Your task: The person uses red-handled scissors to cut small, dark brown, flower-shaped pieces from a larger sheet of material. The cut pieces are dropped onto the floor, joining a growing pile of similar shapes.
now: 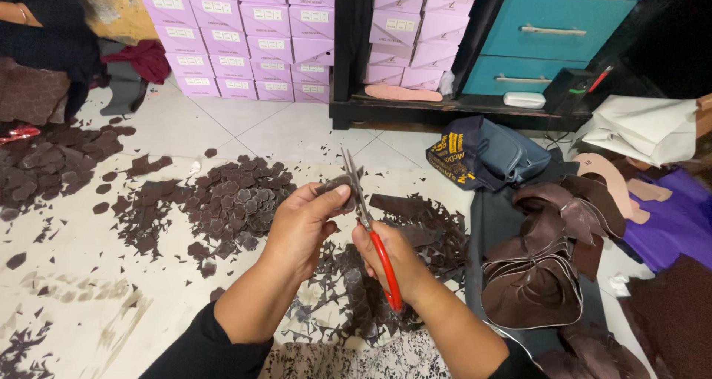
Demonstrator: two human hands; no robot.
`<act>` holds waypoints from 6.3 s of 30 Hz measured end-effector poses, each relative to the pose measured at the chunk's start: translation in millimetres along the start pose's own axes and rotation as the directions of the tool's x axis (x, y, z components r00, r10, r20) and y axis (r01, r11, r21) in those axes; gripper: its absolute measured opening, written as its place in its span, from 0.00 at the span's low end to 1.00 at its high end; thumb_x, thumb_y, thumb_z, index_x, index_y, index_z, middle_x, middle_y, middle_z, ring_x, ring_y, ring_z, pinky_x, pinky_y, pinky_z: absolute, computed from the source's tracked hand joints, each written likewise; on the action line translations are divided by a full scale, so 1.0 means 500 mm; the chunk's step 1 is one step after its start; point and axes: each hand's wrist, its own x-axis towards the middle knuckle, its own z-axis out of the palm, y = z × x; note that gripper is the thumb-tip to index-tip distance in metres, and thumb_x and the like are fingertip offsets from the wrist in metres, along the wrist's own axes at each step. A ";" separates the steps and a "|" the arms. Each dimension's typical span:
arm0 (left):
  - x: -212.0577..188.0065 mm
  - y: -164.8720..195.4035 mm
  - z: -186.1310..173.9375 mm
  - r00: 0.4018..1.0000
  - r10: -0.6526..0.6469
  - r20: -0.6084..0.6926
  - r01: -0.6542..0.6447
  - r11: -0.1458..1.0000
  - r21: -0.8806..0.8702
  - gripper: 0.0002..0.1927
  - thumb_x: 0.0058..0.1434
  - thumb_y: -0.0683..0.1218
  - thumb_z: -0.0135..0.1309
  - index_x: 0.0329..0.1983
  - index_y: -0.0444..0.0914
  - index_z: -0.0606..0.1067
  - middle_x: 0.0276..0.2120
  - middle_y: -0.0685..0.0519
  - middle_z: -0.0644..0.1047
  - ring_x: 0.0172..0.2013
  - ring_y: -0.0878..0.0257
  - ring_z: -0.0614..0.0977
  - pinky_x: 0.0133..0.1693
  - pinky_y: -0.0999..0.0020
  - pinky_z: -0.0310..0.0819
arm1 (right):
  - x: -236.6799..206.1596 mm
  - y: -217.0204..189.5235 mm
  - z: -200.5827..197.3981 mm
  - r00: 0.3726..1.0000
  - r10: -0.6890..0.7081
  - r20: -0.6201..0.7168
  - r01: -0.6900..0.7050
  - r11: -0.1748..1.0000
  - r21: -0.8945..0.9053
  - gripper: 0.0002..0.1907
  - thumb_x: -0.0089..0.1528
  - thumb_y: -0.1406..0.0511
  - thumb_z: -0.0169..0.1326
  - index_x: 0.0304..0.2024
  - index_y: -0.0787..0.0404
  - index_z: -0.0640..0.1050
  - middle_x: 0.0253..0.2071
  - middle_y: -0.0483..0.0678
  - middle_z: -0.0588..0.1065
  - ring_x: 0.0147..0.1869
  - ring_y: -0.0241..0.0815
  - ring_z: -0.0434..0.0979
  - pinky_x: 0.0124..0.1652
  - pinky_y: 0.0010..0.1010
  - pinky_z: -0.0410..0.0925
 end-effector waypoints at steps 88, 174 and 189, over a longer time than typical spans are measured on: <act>0.003 0.006 -0.010 0.944 0.329 0.001 -0.322 0.926 0.196 0.06 0.63 0.43 0.58 0.38 0.34 0.78 0.35 0.53 0.82 0.36 0.68 0.83 0.41 0.70 0.80 | -0.004 -0.007 0.001 0.994 -0.025 0.109 0.042 0.987 -0.157 0.33 0.62 0.38 0.46 0.38 0.62 0.73 0.28 0.43 0.70 0.30 0.32 0.72 0.29 0.27 0.73; -0.018 0.025 0.004 0.977 0.211 -0.011 -0.203 0.951 0.232 0.07 0.60 0.47 0.59 0.38 0.38 0.79 0.34 0.57 0.83 0.35 0.71 0.82 0.36 0.73 0.71 | -0.002 0.002 -0.011 0.989 -0.073 0.127 0.056 0.989 0.137 0.26 0.68 0.44 0.46 0.36 0.61 0.70 0.25 0.39 0.64 0.25 0.29 0.62 0.25 0.22 0.62; -0.013 -0.002 0.006 0.986 0.161 -0.043 -0.156 0.983 0.099 0.08 0.60 0.48 0.63 0.35 0.40 0.78 0.30 0.59 0.80 0.29 0.73 0.72 0.33 0.75 0.65 | -0.007 -0.006 0.006 1.000 -0.020 0.008 0.019 0.992 0.126 0.26 0.66 0.44 0.47 0.30 0.59 0.68 0.23 0.38 0.62 0.22 0.28 0.59 0.22 0.22 0.57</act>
